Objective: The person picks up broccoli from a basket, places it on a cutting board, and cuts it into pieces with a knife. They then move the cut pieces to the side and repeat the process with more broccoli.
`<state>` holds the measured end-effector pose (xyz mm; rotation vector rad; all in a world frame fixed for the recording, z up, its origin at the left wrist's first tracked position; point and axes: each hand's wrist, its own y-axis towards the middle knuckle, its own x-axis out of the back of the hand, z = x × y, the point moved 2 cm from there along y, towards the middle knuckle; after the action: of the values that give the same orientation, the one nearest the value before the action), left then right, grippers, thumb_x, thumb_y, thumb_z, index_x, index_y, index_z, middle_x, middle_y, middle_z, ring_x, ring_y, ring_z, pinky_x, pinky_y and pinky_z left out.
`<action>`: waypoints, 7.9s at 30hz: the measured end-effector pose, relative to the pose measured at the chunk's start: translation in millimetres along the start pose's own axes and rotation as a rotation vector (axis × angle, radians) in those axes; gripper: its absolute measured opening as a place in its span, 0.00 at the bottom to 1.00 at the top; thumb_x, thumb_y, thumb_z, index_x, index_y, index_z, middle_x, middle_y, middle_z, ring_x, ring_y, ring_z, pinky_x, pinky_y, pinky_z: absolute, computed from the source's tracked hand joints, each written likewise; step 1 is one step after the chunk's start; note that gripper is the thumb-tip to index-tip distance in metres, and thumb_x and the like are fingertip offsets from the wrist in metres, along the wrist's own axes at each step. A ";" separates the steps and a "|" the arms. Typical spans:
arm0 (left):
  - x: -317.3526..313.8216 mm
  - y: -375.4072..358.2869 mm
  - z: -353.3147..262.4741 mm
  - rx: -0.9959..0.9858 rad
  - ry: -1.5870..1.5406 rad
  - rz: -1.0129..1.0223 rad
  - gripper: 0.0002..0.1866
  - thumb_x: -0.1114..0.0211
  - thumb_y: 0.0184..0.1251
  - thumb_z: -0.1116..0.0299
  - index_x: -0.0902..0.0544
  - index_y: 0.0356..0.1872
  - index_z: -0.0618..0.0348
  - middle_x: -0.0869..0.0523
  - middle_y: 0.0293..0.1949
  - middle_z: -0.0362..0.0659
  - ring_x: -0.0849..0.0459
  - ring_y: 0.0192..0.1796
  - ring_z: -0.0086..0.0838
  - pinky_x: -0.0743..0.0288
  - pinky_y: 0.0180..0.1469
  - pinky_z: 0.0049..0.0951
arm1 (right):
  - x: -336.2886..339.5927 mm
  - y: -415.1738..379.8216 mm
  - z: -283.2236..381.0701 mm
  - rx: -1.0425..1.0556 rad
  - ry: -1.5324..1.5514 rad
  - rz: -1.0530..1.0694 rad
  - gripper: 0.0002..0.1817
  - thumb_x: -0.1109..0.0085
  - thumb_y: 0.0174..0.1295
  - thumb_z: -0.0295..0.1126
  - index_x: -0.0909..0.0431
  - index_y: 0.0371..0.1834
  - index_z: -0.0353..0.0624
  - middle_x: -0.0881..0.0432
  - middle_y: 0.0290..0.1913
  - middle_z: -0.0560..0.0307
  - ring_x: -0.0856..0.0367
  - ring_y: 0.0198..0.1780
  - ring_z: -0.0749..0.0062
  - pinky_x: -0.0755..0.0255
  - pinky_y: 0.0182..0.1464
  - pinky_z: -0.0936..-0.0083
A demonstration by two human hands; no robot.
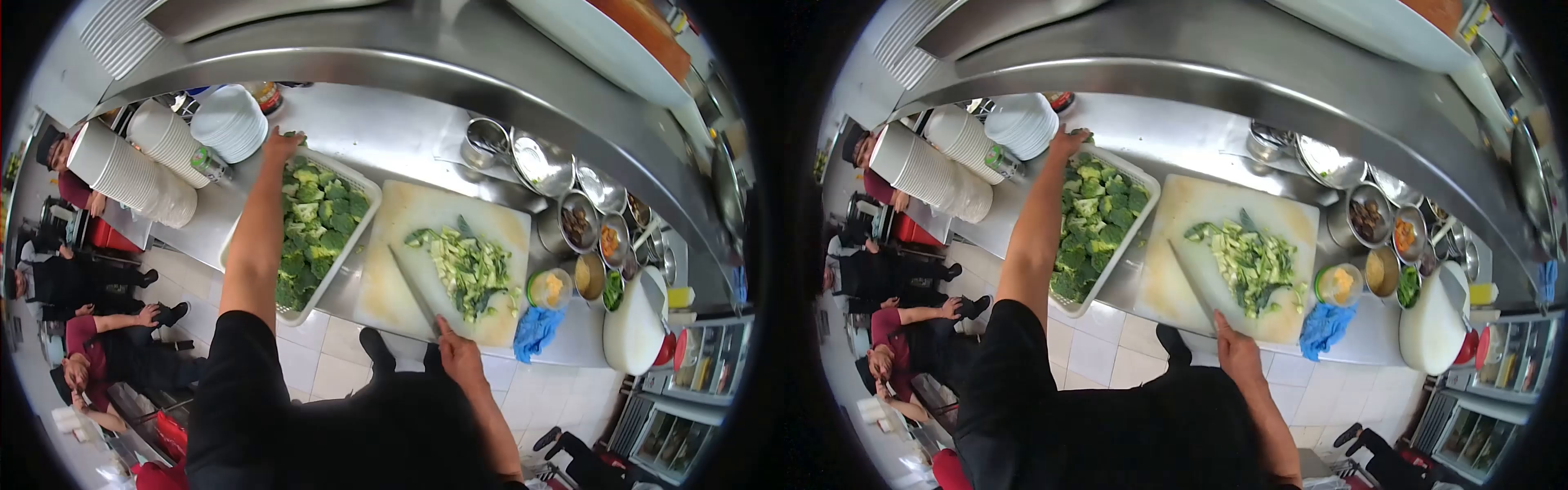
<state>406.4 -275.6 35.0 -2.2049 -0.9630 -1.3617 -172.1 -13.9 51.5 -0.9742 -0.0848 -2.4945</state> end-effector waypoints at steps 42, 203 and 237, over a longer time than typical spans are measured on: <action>-14.7 -327.9 -156.2 -0.715 0.014 0.379 0.22 0.40 0.63 0.62 0.21 0.60 0.43 0.18 0.47 0.57 0.18 0.52 0.51 0.24 0.58 0.45 | 71.4 -28.7 -7.4 0.089 -0.339 0.094 0.40 0.46 0.60 0.24 0.44 0.79 0.51 0.19 0.24 0.41 0.19 0.26 0.44 0.22 0.35 0.50; -42.4 -382.3 -89.6 -0.105 -0.779 0.241 0.29 0.23 0.51 0.69 0.20 0.57 0.61 0.13 0.40 0.50 0.13 0.37 0.30 0.20 0.40 0.29 | 42.8 -30.7 -50.2 0.112 0.024 0.391 0.32 0.51 0.67 0.29 0.36 0.76 0.64 0.20 0.29 0.36 0.19 0.32 0.42 0.24 0.43 0.57; -22.6 -432.0 -82.2 -0.454 -0.552 -0.199 0.13 0.27 0.48 0.79 0.19 0.35 0.60 0.23 0.38 0.48 0.22 0.42 0.42 0.26 0.45 0.38 | 99.7 -32.1 -10.1 0.207 -0.373 0.275 0.36 0.44 0.61 0.26 0.36 0.76 0.56 0.20 0.23 0.42 0.18 0.27 0.44 0.22 0.36 0.50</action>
<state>38.0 -34.5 36.7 -3.0004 -1.1681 -1.1525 -256.7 -26.7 112.7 -1.2550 -0.2992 -1.9898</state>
